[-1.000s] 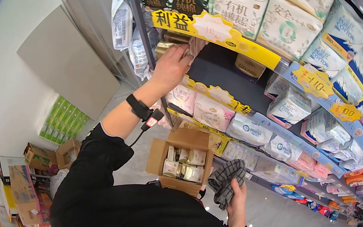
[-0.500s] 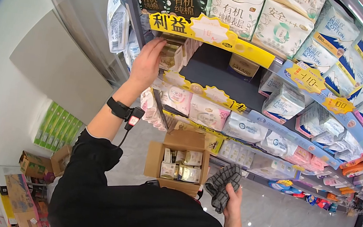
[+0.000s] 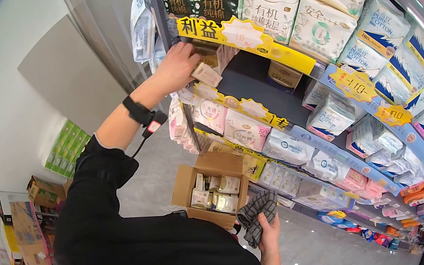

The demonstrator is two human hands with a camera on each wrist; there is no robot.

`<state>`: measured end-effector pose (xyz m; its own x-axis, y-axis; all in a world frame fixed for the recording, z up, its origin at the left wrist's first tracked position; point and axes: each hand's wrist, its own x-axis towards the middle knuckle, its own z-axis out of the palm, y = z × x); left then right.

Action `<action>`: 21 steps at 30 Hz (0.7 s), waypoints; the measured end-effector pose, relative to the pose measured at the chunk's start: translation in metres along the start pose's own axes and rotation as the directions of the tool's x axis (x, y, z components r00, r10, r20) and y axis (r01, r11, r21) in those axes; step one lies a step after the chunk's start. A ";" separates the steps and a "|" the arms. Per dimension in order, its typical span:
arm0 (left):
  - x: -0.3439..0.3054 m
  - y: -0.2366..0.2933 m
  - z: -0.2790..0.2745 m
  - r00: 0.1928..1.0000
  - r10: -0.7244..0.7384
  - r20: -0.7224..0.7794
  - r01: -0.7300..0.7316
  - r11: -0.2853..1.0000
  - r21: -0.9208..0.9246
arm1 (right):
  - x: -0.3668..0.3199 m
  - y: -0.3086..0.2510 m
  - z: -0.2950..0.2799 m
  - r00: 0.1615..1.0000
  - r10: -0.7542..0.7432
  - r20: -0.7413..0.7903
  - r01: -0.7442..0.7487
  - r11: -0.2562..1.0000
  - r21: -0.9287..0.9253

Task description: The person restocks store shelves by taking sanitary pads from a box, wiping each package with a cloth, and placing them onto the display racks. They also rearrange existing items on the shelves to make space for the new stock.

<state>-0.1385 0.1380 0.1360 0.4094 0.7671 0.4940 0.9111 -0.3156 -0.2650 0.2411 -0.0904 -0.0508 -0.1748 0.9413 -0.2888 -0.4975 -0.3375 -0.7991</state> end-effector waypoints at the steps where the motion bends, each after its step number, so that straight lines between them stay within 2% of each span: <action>1: -0.002 0.001 -0.007 0.998 0.025 -0.053 -0.026 0.999 -0.018 | 0.000 0.001 -0.001 1.000 -0.003 0.000 0.003 1.000 0.004; 2: -0.007 0.003 -0.015 0.998 0.029 -0.052 -0.030 0.999 -0.017 | -0.001 0.002 -0.003 1.000 0.003 -0.003 -0.003 1.000 -0.006; 3: -0.012 0.010 -0.035 0.996 -0.055 -0.073 0.032 0.960 -0.276 | -0.001 0.003 -0.004 1.000 0.010 -0.006 -0.011 1.000 -0.017; 4: -0.021 0.014 -0.047 0.987 -0.143 -0.070 0.086 0.851 -0.517 | -0.002 0.004 -0.005 1.000 0.013 -0.005 -0.013 1.000 -0.015; 5: -0.034 0.015 -0.052 0.987 -0.145 -0.066 0.090 0.853 -0.515 | -0.002 0.004 -0.005 1.000 0.022 -0.017 -0.023 0.999 -0.033; 6: -0.049 0.013 -0.059 0.955 -0.242 0.173 0.264 0.419 -0.869 | -0.002 0.005 -0.005 0.999 0.031 -0.027 -0.032 0.998 -0.051; 7: -0.061 0.007 -0.064 0.889 -0.193 0.416 0.392 -0.151 -0.907 | -0.002 0.005 -0.003 0.999 0.034 -0.020 -0.035 0.998 -0.051; 8: -0.079 -0.006 -0.039 0.861 -0.077 0.502 0.432 -0.407 -0.805 | -0.002 0.004 -0.001 0.998 0.047 -0.035 -0.050 0.997 -0.061; 9: -0.081 -0.007 -0.042 0.859 -0.087 0.505 0.431 -0.409 -0.804 | -0.004 0.003 0.000 0.997 0.064 -0.050 -0.067 0.995 -0.076; 10: -0.080 -0.008 -0.044 0.761 -0.158 0.629 0.634 0.387 -0.669 | -0.004 0.003 0.000 0.997 0.069 -0.043 -0.073 0.994 -0.083; 11: -0.079 -0.010 -0.046 0.692 -0.316 0.649 0.443 0.896 -0.036 | -0.003 0.005 0.000 0.998 0.057 -0.040 -0.061 0.990 -0.124; 12: -0.085 -0.016 -0.051 0.742 -0.326 0.585 0.561 0.780 -0.277 | -0.002 0.006 0.000 0.998 0.045 -0.036 -0.050 0.985 -0.164; 13: -0.087 -0.018 -0.054 0.739 -0.333 0.586 0.566 0.779 -0.272 | 0.000 0.007 0.002 0.998 0.049 -0.030 -0.053 0.985 -0.164; 14: -0.087 -0.019 -0.058 0.820 -0.312 0.480 0.554 0.644 -0.528 | 0.001 0.008 0.003 0.998 0.057 -0.031 -0.061 0.986 -0.157; 15: -0.084 -0.016 -0.069 0.877 -0.323 0.355 0.474 0.469 -0.745 | 0.003 0.008 0.004 0.997 0.064 -0.031 -0.068 0.986 -0.153; 16: -0.074 -0.008 -0.085 0.927 -0.288 0.240 0.372 0.634 -0.678 | 0.003 0.009 0.006 0.998 0.066 -0.024 -0.069 0.985 -0.160; 17: -0.068 -0.003 -0.086 0.925 -0.297 0.236 0.376 0.632 -0.678 | 0.004 0.011 0.008 0.994 0.100 -0.037 -0.105 0.982 -0.157; 18: -0.058 -0.001 -0.086 0.950 -0.262 0.172 0.310 0.708 -0.635 | 0.005 0.012 0.009 0.990 0.131 -0.052 -0.137 0.978 -0.154; 20: -0.041 -0.003 -0.072 0.986 -0.168 0.014 0.150 0.839 -0.523 | 0.008 0.017 0.009 0.993 0.119 -0.012 -0.119 0.973 -0.196; 21: -0.032 -0.002 -0.067 0.986 -0.164 0.010 0.145 0.840 -0.523 | 0.009 0.020 0.009 0.993 0.115 0.023 -0.107 0.967 -0.231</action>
<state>-0.1507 0.0763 0.1766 0.2541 0.8142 0.5221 0.8492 -0.4462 0.2825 0.2221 -0.0888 -0.0647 -0.2505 0.8961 -0.3664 -0.2658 -0.4276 -0.8640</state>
